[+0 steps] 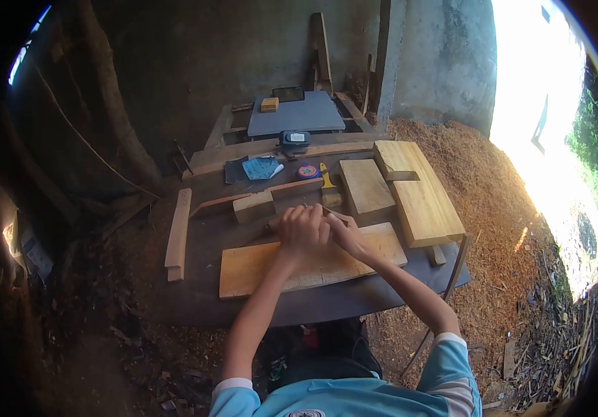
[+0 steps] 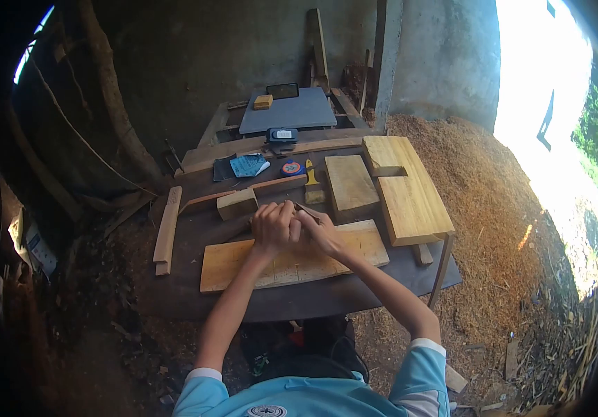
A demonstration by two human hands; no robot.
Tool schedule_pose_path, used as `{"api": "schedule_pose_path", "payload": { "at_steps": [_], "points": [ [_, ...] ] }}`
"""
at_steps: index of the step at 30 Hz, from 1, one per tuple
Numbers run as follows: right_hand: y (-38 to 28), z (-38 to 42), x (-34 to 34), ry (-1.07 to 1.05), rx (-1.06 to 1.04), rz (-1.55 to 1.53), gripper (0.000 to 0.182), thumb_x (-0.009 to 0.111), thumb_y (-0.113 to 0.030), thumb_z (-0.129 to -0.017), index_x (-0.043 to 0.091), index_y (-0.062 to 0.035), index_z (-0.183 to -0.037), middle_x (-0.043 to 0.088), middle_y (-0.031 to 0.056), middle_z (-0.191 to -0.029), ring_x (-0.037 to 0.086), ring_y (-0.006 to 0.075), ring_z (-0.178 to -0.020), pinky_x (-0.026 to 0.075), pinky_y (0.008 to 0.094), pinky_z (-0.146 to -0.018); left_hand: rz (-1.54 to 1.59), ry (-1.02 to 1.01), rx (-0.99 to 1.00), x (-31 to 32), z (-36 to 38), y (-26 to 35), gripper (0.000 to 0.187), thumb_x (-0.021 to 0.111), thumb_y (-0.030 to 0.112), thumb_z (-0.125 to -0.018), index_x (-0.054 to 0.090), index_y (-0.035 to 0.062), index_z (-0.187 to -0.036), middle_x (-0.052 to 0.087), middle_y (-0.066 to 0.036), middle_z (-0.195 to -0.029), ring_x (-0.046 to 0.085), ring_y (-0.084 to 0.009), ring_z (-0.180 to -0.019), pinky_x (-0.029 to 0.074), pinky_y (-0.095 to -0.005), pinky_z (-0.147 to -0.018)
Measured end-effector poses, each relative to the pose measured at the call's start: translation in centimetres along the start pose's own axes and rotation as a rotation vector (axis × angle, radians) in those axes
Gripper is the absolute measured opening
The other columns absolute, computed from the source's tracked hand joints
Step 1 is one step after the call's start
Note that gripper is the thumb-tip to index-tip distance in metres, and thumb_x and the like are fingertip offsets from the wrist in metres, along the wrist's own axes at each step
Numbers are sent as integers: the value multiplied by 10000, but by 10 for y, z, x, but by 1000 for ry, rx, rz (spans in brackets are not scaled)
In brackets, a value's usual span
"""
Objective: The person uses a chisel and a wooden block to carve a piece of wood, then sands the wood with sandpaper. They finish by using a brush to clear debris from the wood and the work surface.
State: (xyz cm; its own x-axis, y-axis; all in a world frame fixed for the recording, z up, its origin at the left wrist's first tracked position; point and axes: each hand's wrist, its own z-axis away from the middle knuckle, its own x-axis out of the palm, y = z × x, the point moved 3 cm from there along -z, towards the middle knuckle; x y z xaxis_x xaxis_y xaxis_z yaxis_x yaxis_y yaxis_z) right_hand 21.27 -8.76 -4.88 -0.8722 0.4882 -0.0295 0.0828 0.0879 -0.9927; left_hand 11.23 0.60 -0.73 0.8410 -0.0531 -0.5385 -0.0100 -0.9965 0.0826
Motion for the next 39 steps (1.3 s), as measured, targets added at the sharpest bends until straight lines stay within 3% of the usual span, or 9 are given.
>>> {"api": "schedule_pose_path", "payload": {
  "at_steps": [4, 5, 8, 12, 23, 27, 31, 35, 39],
  "points": [
    [-8, -4, 2, -118, 109, -233, 578, 303, -441, -966, 502, 22, -1250, 610, 120, -1005, 518, 140, -936, 390, 280, -863, 14, 53, 2, -10, 1, 6, 95, 503, 124, -646, 500, 33, -671, 525, -106, -586, 535, -275, -545, 420, -381, -529],
    [-16, -2, 9, -102, -126, -456, 588, 291, -438, -969, 494, 34, -1255, 611, 119, -987, 522, 137, -893, 399, 283, -833, 13, 58, 14, -11, -1, 5, 101, 501, 126, -646, 505, 30, -676, 525, -106, -588, 536, -275, -548, 421, -381, -530],
    [16, 2, 4, 41, 41, 35, 603, 276, -431, -972, 474, 57, -1264, 610, 129, -1010, 542, 163, -878, 406, 299, -839, 19, 9, 11, -7, 5, 3, 119, 503, 132, -647, 516, 22, -690, 516, -102, -586, 538, -276, -560, 425, -380, -543],
    [-2, -3, 1, -150, -114, -391, 600, 271, -421, -966, 478, 65, -1252, 603, 133, -1047, 542, 166, -958, 388, 284, -904, 42, -79, -64, -12, 5, 7, 146, 519, 154, -679, 538, 27, -749, 591, -117, -684, 556, -292, -648, 435, -405, -641],
    [5, -7, 10, 35, -167, -478, 528, 300, -319, -928, 498, 74, -1219, 571, 135, -1131, 528, 181, -1026, 383, 283, -925, 20, -4, -28, -8, 1, 5, 87, 507, 133, -637, 484, 56, -670, 538, -88, -596, 538, -273, -571, 413, -381, -546],
    [5, -3, -7, 96, -26, 194, 514, 292, -313, -924, 519, 49, -1209, 572, 134, -1134, 536, 191, -1013, 373, 280, -934, 22, -27, -23, -4, 2, 1, 81, 514, 131, -633, 493, 59, -664, 537, -90, -586, 537, -271, -554, 412, -389, -538],
    [-11, -1, -2, -5, -183, -493, 502, 299, -300, -916, 497, 49, -1217, 594, 133, -1066, 548, 216, -1006, 383, 296, -927, 23, 8, -29, -8, 0, 5, 85, 518, 136, -629, 488, 58, -647, 527, -84, -568, 535, -264, -550, 419, -374, -539],
    [4, 0, 0, 89, -35, 46, 497, 302, -292, -907, 516, 42, -1206, 599, 141, -1051, 541, 203, -1030, 381, 310, -933, -1, -12, -7, -6, 3, 2, 85, 522, 139, -621, 500, 63, -654, 527, -84, -561, 545, -256, -557, 426, -361, -541],
    [-10, -3, -2, 27, -72, -283, 498, 296, -283, -909, 531, 65, -1178, 600, 149, -1096, 532, 218, -1053, 360, 312, -958, -19, -48, -35, -3, 8, 1, 149, 537, 191, -661, 523, 52, -713, 565, -104, -626, 556, -270, -614, 416, -383, -581]
  ]
}}
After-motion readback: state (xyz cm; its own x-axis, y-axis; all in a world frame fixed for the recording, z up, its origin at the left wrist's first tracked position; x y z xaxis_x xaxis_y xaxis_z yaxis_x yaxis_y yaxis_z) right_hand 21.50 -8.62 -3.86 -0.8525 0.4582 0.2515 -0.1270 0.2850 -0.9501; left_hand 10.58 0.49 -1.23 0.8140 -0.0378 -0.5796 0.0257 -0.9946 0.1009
